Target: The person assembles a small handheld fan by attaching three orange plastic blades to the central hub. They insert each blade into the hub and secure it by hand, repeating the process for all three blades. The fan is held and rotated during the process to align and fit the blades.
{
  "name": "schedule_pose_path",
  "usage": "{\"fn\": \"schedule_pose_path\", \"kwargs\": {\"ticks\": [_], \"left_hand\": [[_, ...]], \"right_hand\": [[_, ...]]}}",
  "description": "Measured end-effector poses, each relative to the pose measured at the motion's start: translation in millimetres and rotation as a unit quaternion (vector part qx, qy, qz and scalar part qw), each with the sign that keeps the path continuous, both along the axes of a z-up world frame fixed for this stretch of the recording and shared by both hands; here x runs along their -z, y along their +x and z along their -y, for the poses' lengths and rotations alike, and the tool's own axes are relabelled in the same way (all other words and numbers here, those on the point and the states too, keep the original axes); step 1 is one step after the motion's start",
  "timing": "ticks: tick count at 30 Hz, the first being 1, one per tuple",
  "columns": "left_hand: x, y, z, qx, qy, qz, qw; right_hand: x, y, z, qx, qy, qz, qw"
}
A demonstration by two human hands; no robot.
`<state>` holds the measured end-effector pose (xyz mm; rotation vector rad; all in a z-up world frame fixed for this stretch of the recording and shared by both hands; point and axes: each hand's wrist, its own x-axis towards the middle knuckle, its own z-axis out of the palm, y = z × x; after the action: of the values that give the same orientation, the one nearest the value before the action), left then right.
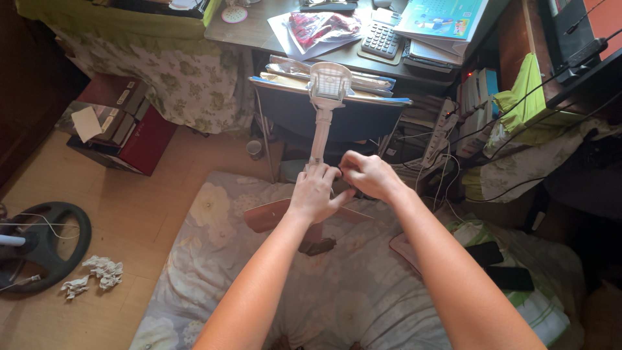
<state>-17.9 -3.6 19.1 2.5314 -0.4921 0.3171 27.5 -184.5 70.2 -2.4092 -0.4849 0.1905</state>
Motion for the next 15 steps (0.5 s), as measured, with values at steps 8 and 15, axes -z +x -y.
{"fn": "schedule_pose_path", "kwargs": {"ticks": [8, 15], "left_hand": [[-6.4, 16.8, 29.4, -0.060, -0.271, -0.143, 0.950], [-16.1, 10.8, 50.9, -0.054, -0.297, -0.204, 0.931]], "right_hand": [[24.5, 9.0, -2.9, 0.086, 0.347, -0.091, 0.929], [35.7, 5.1, 14.2, 0.153, 0.453, -0.127, 0.869]]}}
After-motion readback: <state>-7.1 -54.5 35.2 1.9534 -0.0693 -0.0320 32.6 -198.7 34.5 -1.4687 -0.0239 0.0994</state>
